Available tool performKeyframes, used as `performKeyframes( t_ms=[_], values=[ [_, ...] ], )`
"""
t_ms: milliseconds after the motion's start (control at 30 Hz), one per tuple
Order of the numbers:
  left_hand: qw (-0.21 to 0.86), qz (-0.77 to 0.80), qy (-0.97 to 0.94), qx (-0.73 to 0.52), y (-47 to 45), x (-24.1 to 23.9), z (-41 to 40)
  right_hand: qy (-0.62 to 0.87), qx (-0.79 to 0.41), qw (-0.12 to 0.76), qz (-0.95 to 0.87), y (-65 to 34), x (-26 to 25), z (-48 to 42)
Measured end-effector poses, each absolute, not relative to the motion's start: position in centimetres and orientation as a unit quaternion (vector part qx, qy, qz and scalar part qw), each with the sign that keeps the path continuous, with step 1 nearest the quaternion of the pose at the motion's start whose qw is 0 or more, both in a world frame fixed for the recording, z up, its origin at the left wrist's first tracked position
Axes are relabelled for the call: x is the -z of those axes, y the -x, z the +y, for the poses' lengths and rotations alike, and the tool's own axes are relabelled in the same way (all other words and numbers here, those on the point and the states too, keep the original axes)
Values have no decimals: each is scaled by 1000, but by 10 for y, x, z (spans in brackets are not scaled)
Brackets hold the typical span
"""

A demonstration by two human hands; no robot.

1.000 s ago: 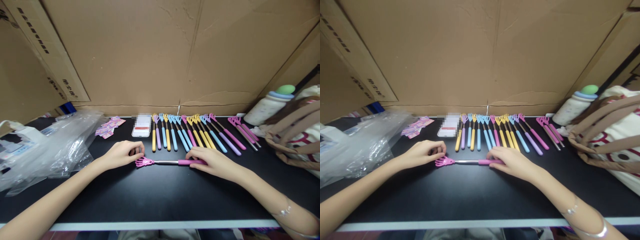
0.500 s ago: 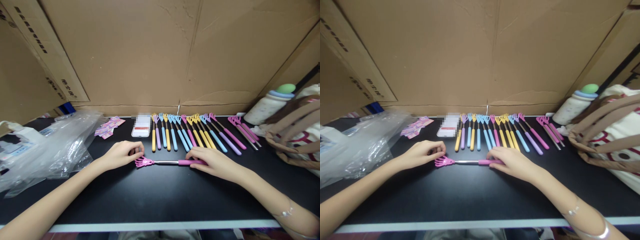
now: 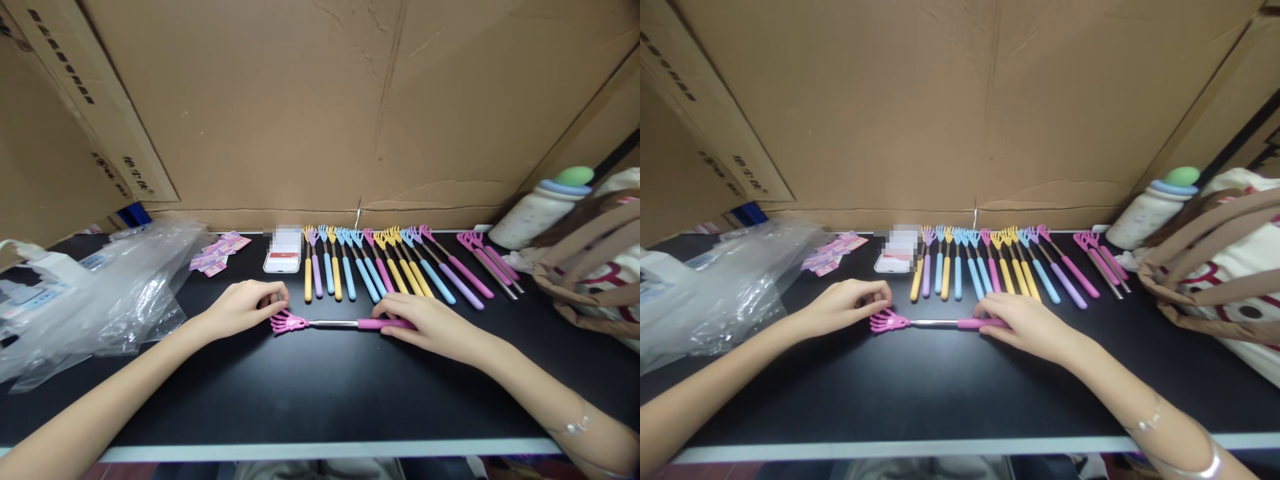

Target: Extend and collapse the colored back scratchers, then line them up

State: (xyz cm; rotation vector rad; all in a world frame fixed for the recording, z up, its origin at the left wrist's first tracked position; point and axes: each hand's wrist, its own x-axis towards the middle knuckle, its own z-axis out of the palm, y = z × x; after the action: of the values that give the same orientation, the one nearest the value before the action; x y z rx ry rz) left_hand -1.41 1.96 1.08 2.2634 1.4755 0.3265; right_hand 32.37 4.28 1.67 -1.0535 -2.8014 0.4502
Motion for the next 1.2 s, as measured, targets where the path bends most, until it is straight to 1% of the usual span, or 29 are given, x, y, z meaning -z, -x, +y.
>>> performKeyframes(
  t_ms=[1200],
  values=[
    [202, 545, -807, -107, 13, -12, 18, 355, -151, 54, -921, -322, -19, 41]
  ],
)
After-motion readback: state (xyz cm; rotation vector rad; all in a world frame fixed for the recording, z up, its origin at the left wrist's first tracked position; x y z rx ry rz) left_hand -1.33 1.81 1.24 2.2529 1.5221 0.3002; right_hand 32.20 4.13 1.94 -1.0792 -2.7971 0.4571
